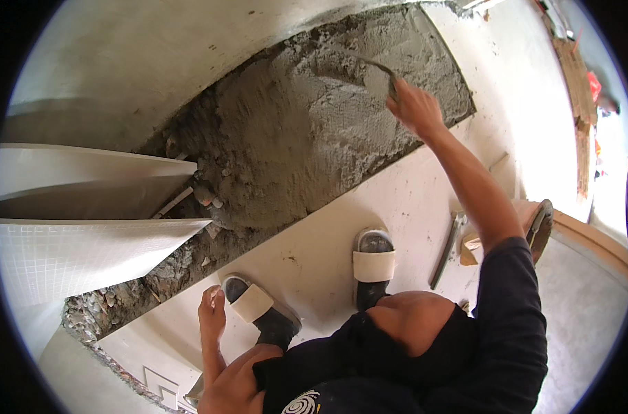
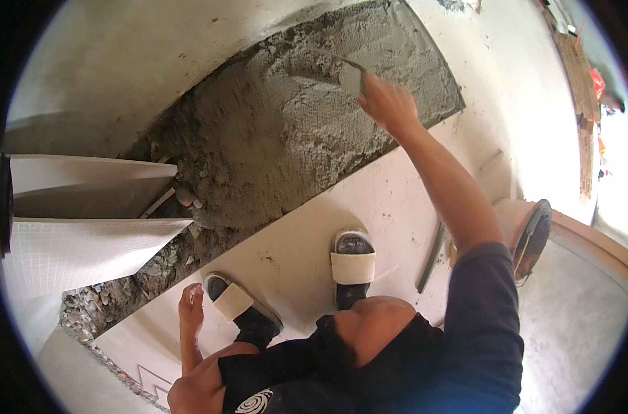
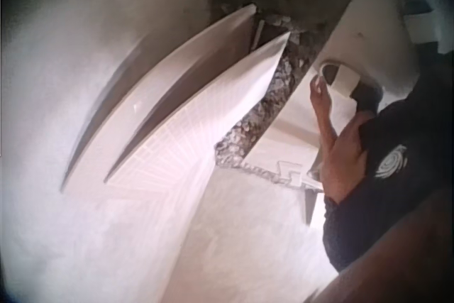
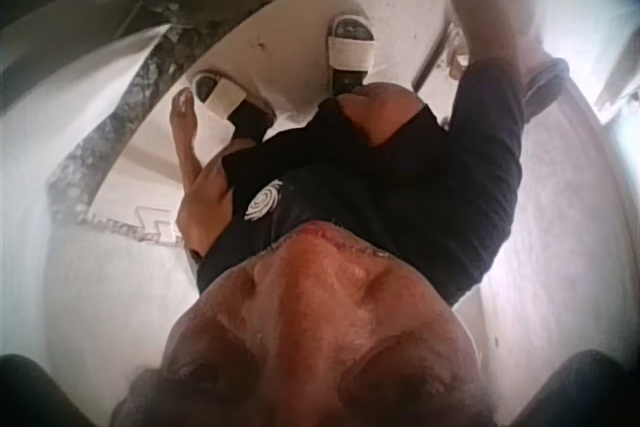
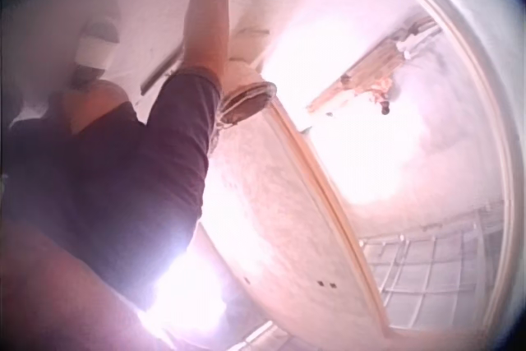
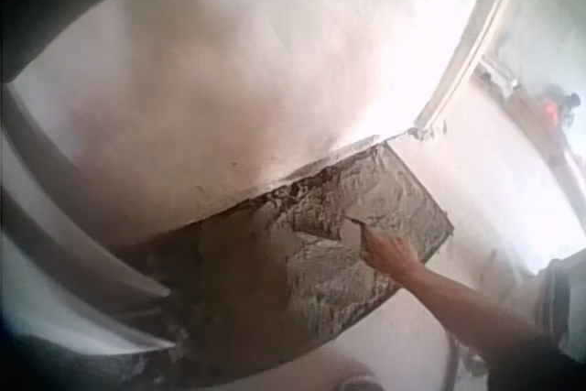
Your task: The person spreads cement on the floor using a trowel, then places a large white tile onto the prepared area and presses it down to secure it.
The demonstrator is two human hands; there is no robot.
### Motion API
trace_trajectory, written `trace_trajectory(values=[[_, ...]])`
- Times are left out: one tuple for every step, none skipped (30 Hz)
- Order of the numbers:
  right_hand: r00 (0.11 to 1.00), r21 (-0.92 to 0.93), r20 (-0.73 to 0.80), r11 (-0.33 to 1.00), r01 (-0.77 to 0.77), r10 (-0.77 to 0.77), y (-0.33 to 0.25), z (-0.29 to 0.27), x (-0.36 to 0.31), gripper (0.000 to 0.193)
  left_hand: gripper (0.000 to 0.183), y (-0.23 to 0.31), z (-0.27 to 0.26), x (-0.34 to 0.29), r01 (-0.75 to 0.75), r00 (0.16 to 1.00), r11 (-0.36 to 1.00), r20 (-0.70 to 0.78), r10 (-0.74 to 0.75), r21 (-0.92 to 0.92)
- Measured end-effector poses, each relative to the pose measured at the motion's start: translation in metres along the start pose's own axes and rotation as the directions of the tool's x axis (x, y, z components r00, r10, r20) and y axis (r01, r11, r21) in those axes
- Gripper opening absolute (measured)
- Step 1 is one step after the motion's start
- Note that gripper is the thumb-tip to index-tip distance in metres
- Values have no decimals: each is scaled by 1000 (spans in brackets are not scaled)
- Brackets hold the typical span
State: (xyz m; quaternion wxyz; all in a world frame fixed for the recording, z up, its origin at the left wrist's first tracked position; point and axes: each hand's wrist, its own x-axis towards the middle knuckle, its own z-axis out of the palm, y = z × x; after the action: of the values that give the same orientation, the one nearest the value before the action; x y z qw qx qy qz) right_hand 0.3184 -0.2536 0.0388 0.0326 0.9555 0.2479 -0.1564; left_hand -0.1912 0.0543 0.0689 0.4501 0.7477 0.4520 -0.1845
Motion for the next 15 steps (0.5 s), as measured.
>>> trace_trajectory(values=[[1000,26,23,1000,12,-13,-5,2,10,30,37,3,1,1,-10,1000,1000,-2,10,13],[999,56,-19,997,50,-49,-10,6,15,32,37,5,2,0,-15,1000,1000,-5,15,20],[998,28,41,999,44,-45,-14,13,14,31,37,8,2,2,-22,1000,1000,-13,23,22],[997,2,46,998,59,-59,-18,22,2,31,37,9,0,1,-2,1000,1000,-16,2,21],[993,-16,87,996,85,-83,-20,30,-12,30,37,10,1,3,14,1000,1000,-23,-14,9],[991,-27,27,991,129,-128,-16,35,-28,29,37,10,1,4,28,999,1000,-32,-28,-8],[984,-15,11,984,177,-177,-7,37,-45,29,37,9,2,4,21,999,999,-36,-22,-26],[977,-1,27,977,213,-213,0,38,-60,29,37,8,2,5,14,999,999,-40,-16,-41],[968,26,43,969,246,-247,5,39,-71,29,37,6,3,5,25,999,998,-39,-27,-57],[966,29,34,966,256,-257,9,40,-78,29,37,5,3,5,-6,999,999,-42,4,-38],[981,81,35,979,187,-190,13,39,-80,28,37,4,3,5,-16,999,1000,-33,15,-18],[996,111,17,990,90,-93,16,37,-77,28,37,3,4,4,-23,1000,1000,-19,23,5],[996,149,86,989,-22,9,16,37,-72,28,38,2,3,4,-14,1000,1000,-13,14,12],[998,133,-40,990,-50,55,16,36,-65,28,38,3,3,5,-9,1000,1000,-6,9,20],[992,124,-77,988,-92,102,14,36,-58,28,38,4,2,5,-12,1000,1000,6,12,14]])
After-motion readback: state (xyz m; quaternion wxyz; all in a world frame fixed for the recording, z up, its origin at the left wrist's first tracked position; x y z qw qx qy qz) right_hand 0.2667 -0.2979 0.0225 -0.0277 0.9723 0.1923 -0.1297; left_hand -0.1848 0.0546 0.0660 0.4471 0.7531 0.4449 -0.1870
